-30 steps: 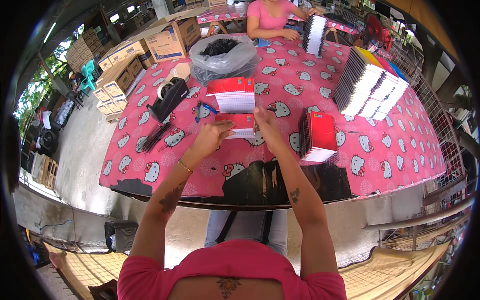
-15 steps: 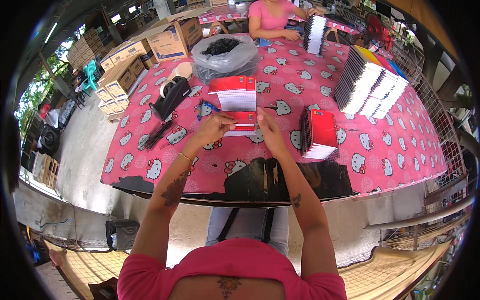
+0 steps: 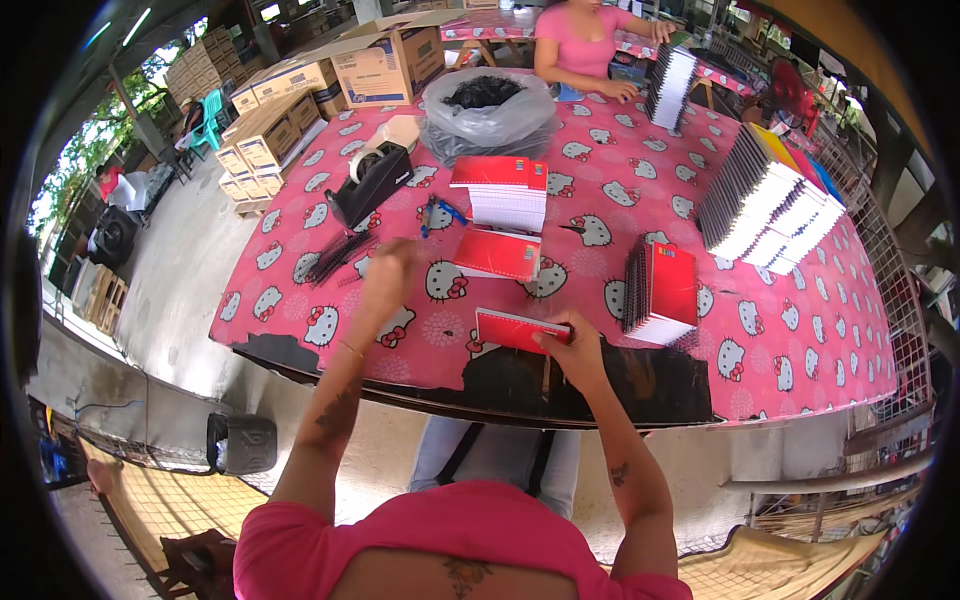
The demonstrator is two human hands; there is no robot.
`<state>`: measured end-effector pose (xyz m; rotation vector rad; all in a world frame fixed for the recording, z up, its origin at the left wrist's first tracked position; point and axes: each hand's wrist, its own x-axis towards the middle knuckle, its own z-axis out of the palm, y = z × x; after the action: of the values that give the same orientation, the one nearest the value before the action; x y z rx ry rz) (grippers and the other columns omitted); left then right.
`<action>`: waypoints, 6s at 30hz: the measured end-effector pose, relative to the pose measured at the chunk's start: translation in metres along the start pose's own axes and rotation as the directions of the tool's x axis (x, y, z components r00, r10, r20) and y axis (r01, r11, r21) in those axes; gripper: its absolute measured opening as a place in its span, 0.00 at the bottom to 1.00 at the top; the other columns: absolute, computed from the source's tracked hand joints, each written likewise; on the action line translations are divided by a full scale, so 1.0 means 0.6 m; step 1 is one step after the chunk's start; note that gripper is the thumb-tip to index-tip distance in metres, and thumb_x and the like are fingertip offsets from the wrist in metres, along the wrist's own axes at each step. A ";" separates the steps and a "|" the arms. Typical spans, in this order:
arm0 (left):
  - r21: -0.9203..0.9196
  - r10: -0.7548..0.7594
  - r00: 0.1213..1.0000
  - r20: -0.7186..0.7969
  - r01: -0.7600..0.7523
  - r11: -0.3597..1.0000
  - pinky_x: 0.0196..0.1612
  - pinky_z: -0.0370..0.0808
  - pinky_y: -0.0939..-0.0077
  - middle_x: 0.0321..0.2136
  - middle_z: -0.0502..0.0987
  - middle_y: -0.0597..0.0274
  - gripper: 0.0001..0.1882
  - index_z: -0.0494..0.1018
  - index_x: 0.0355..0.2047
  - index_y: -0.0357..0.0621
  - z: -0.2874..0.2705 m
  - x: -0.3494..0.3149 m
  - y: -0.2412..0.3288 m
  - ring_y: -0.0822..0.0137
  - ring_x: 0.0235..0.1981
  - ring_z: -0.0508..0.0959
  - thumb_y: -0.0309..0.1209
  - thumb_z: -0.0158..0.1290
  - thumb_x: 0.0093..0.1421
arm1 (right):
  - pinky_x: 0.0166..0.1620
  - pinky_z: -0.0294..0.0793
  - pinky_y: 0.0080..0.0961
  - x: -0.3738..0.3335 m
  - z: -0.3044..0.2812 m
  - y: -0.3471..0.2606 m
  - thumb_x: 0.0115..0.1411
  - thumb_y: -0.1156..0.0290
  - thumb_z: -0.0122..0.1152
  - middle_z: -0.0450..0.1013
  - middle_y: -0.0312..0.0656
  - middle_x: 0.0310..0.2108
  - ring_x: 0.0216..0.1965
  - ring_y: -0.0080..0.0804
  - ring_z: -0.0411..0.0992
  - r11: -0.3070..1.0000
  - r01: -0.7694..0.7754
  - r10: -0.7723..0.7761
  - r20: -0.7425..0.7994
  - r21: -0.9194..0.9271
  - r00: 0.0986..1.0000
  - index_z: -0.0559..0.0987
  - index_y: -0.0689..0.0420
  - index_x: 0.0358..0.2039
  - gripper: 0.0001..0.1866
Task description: The person takes spiral notebooks from a stack and applies a clear plastic wrap or band around each one by hand before placing them in another stack.
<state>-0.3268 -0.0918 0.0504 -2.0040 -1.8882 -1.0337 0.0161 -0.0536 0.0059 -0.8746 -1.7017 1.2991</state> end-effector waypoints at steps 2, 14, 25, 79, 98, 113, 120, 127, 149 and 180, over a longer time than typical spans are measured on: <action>0.235 -0.129 0.991 -0.021 0.131 0.963 0.42 0.76 0.57 0.37 0.78 0.48 0.07 0.77 0.34 0.38 0.011 -0.027 -0.077 0.46 0.41 0.77 0.29 0.55 0.59 | 0.45 0.73 0.24 -0.002 0.018 0.004 0.55 0.82 0.66 0.77 0.41 0.41 0.42 0.23 0.73 0.976 -0.075 0.073 0.019 0.203 0.997 0.75 0.59 0.36 0.10; -0.509 -0.176 0.975 0.136 0.221 0.832 0.28 0.70 0.75 0.27 0.78 0.55 0.11 0.79 0.45 0.37 -0.009 -0.085 0.132 0.69 0.25 0.75 0.26 0.57 0.62 | 0.54 0.70 0.22 0.022 0.042 -0.011 0.63 0.77 0.60 0.78 0.38 0.46 0.48 0.22 0.72 0.984 -0.027 0.002 0.141 0.175 0.990 0.79 0.63 0.50 0.14; -0.522 -0.086 0.992 0.096 0.124 0.844 0.28 0.72 0.75 0.27 0.77 0.58 0.10 0.78 0.42 0.38 -0.005 -0.062 0.120 0.69 0.27 0.77 0.24 0.59 0.60 | 0.53 0.70 0.22 0.020 0.036 -0.017 0.64 0.73 0.61 0.77 0.39 0.48 0.49 0.23 0.72 0.988 -0.121 0.100 0.204 0.096 0.974 0.79 0.61 0.51 0.15; 0.166 0.126 0.962 0.243 -0.169 0.972 0.67 0.36 0.30 0.68 0.51 0.34 0.42 0.52 0.67 0.29 -0.012 -0.075 0.249 0.40 0.71 0.48 0.56 0.39 0.68 | 0.38 0.74 0.18 -0.027 0.052 -0.112 0.65 0.70 0.60 0.78 0.33 0.40 0.36 0.15 0.70 0.954 -0.108 0.110 0.007 0.279 0.994 0.78 0.55 0.56 0.19; 0.161 0.128 0.982 0.140 -0.151 0.975 0.67 0.39 0.32 0.67 0.55 0.36 0.44 0.55 0.65 0.28 0.003 -0.036 0.240 0.39 0.71 0.50 0.60 0.36 0.67 | 0.49 0.74 0.26 -0.009 0.073 -0.118 0.62 0.74 0.61 0.78 0.45 0.46 0.45 0.28 0.76 0.995 0.102 -0.102 0.043 0.002 0.994 0.76 0.60 0.54 0.19; 0.161 0.188 0.944 0.271 -0.237 0.958 0.67 0.43 0.34 0.65 0.59 0.40 0.43 0.56 0.65 0.31 0.024 -0.093 0.218 0.44 0.68 0.58 0.53 0.50 0.61 | 0.52 0.72 0.26 0.002 0.078 0.005 0.62 0.75 0.62 0.78 0.41 0.47 0.47 0.26 0.73 0.993 0.115 -0.110 0.186 -0.014 0.976 0.77 0.60 0.55 0.19; 0.129 0.111 0.966 0.232 -0.144 0.981 0.66 0.40 0.30 0.68 0.52 0.33 0.46 0.51 0.66 0.24 -0.007 -0.051 0.247 0.37 0.70 0.49 0.58 0.41 0.65 | 0.49 0.74 0.25 -0.007 0.093 -0.042 0.63 0.74 0.61 0.79 0.40 0.44 0.43 0.20 0.72 0.995 0.082 -0.090 0.212 0.049 0.973 0.76 0.61 0.55 0.19; 0.101 0.145 0.983 0.112 -0.157 0.982 0.68 0.39 0.35 0.67 0.54 0.35 0.45 0.55 0.66 0.28 0.009 -0.067 0.245 0.39 0.70 0.50 0.60 0.39 0.66 | 0.48 0.75 0.24 -0.004 0.090 -0.046 0.64 0.74 0.57 0.80 0.39 0.43 0.43 0.20 0.74 0.986 0.040 -0.077 0.231 0.159 0.970 0.76 0.60 0.54 0.18; -0.001 0.144 0.941 0.307 -0.151 0.989 0.68 0.39 0.37 0.69 0.50 0.39 0.42 0.51 0.68 0.30 0.044 -0.156 0.239 0.45 0.72 0.48 0.55 0.39 0.68 | 0.50 0.74 0.27 0.033 0.096 0.004 0.61 0.76 0.60 0.79 0.44 0.46 0.47 0.28 0.76 0.992 0.053 -0.073 0.191 0.111 0.979 0.75 0.61 0.55 0.21; -0.290 0.250 0.821 0.514 -0.109 0.951 0.56 0.69 0.52 0.47 0.78 0.48 0.31 0.72 0.55 0.43 -0.017 0.010 0.141 0.48 0.45 0.80 0.47 0.61 0.56 | 0.48 0.75 0.23 0.018 0.058 -0.020 0.61 0.76 0.64 0.77 0.37 0.43 0.44 0.23 0.75 0.996 0.021 -0.029 0.103 0.083 0.994 0.78 0.62 0.51 0.17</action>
<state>-0.2516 -0.1070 0.0879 -2.8087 -1.8110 -0.7194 -0.0204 -0.0612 0.0145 -0.7476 -1.7212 1.4082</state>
